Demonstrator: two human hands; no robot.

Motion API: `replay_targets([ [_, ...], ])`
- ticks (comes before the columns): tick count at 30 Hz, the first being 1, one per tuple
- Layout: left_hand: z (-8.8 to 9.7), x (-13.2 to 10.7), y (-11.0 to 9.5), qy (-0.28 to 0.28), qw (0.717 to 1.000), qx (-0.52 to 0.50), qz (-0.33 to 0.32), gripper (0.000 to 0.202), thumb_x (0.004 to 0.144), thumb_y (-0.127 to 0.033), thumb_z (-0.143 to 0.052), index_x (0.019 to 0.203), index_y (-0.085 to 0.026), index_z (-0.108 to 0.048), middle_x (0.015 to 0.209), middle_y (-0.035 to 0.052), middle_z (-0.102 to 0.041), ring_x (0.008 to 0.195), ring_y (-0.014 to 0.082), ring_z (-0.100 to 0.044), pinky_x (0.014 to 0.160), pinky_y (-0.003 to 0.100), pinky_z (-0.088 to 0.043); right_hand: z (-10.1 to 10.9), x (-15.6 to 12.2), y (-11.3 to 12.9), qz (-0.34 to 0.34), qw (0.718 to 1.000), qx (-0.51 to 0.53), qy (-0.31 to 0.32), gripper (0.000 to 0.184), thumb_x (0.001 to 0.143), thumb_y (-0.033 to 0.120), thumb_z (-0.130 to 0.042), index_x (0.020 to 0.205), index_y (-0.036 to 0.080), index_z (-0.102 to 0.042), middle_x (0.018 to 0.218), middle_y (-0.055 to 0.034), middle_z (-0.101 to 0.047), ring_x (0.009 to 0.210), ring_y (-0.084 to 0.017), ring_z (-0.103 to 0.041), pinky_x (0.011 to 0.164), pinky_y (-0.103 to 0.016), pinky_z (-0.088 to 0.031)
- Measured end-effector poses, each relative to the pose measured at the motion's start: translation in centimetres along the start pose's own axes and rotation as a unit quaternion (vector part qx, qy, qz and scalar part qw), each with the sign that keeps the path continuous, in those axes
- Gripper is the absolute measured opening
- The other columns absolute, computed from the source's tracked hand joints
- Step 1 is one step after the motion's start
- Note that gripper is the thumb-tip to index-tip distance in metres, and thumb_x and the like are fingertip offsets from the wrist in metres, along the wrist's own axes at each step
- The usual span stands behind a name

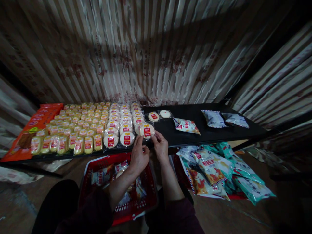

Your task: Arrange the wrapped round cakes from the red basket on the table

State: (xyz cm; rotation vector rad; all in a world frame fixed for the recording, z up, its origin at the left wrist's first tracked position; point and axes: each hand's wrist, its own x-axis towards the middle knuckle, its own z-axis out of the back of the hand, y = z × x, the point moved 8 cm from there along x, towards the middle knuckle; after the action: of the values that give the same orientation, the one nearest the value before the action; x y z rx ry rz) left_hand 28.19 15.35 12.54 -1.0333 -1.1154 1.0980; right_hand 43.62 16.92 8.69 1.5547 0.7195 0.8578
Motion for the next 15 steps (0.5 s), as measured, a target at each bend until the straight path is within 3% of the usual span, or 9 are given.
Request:
replay_targets([
  [9, -0.6, 0.4, 1.1, 0.016, 0.999, 0.037, 0.025, 0.053, 0.072, -0.009, -0.053, 0.124, -0.018, -0.056, 0.148, 0.0157, -0.033, 0.099, 0.0242, -0.065, 0.093, 0.043, -0.053, -0.6, 0.7, 0.4, 0.027, 0.998, -0.055, 0.034, 0.034, 0.074, 0.038, -0.064, 0.103, 0.020, -0.069, 0.095, -0.0046, -0.073, 0.088, -0.022, -0.066, 0.083, -0.035, -0.050],
  [15, -0.8, 0.4, 2.2, 0.024, 0.999, 0.029, 0.010, 0.058, 0.068, -0.010, -0.058, 0.124, -0.019, -0.056, 0.148, 0.0137, -0.034, 0.124, 0.0310, -0.050, 0.104, 0.045, -0.044, -0.8, 0.9, 0.9, 0.077, 0.985, -0.150, 0.024, 0.030, 0.074, 0.037, -0.063, 0.098, 0.021, -0.071, 0.096, -0.0059, -0.072, 0.087, -0.022, -0.064, 0.084, -0.036, -0.049],
])
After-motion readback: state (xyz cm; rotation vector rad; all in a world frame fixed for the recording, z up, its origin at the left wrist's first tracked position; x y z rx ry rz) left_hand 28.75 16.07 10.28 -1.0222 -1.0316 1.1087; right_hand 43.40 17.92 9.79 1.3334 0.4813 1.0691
